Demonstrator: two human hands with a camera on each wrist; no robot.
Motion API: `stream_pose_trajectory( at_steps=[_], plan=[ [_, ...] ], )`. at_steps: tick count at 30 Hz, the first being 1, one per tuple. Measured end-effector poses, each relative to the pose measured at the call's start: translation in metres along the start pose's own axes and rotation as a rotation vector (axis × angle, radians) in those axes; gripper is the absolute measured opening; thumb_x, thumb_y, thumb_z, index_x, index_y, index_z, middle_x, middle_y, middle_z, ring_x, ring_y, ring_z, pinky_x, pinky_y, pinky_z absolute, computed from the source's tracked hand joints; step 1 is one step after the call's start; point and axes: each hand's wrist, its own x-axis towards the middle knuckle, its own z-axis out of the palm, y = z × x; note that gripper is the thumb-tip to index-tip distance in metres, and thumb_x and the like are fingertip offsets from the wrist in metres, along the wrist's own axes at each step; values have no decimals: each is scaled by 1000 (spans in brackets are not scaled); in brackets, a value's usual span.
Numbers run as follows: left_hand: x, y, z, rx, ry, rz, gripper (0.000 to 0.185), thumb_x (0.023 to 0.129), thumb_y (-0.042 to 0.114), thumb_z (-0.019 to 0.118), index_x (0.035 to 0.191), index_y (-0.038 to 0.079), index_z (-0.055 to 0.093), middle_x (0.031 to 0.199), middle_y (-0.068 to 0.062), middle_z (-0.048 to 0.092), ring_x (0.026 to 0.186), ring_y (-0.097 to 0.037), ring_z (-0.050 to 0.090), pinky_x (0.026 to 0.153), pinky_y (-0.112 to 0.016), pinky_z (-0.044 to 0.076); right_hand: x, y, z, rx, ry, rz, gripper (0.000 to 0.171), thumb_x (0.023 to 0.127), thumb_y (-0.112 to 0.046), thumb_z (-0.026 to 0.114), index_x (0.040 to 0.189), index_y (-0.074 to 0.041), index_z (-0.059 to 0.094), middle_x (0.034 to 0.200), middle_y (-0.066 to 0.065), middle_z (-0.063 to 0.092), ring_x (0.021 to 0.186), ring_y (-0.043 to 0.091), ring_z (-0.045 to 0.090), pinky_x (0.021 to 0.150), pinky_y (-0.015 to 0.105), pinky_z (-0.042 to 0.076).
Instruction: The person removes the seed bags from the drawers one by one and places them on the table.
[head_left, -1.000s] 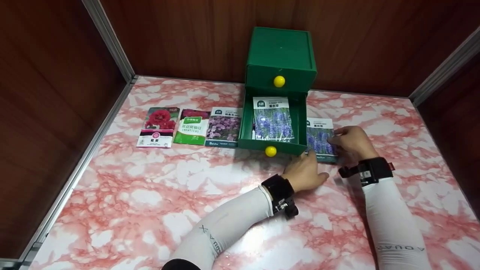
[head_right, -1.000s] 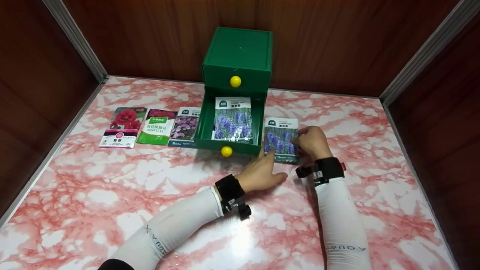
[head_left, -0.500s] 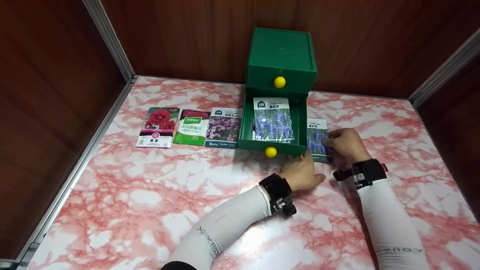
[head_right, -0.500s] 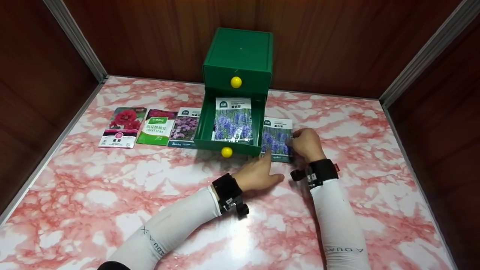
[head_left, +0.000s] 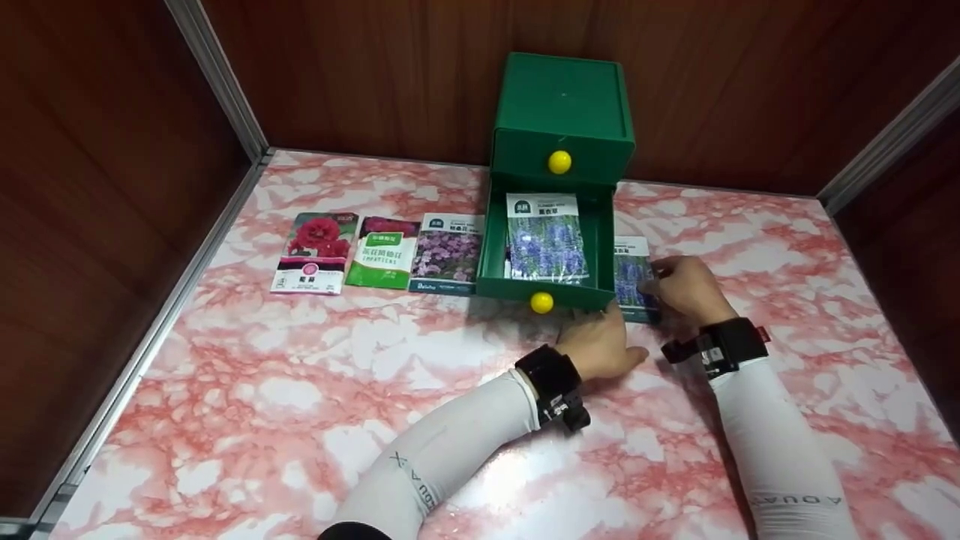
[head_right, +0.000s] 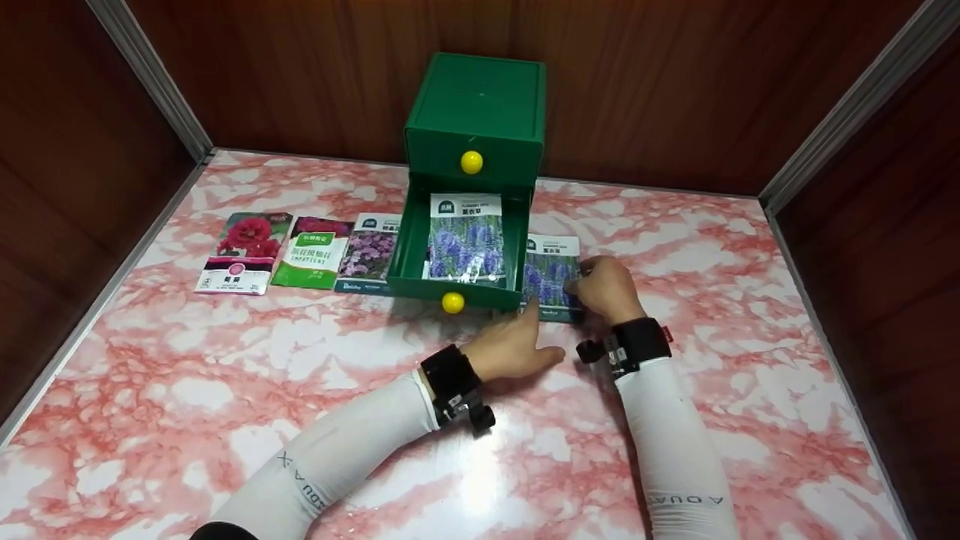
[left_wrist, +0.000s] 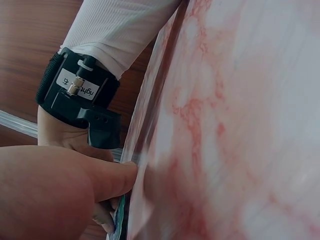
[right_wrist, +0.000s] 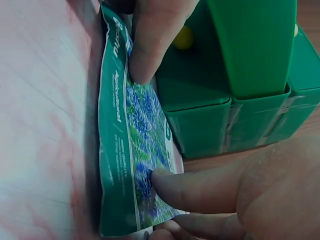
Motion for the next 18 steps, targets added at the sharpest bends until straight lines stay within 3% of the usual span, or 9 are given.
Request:
stream_pose_trajectory(
  at_steps=[6,18],
  plan=[
    [0,-1,0,19,10,3,98,104,66,68,173,7,31,165,-13,56,153,-40,50,128,-51,38,-1,0,1,1,-18,28,58,99,-19,81,140,17,64,131,36,69,112,41,66,100,51,53],
    [-2,-1,-3,46,7,7,99,104,67,67,175,8,28,164,-13,57,153,-41,49,128,-52,38,-2,-1,-3,31,-45,88,64,102,-29,79,145,15,60,136,34,66,111,39,64,97,51,54]
  ],
)
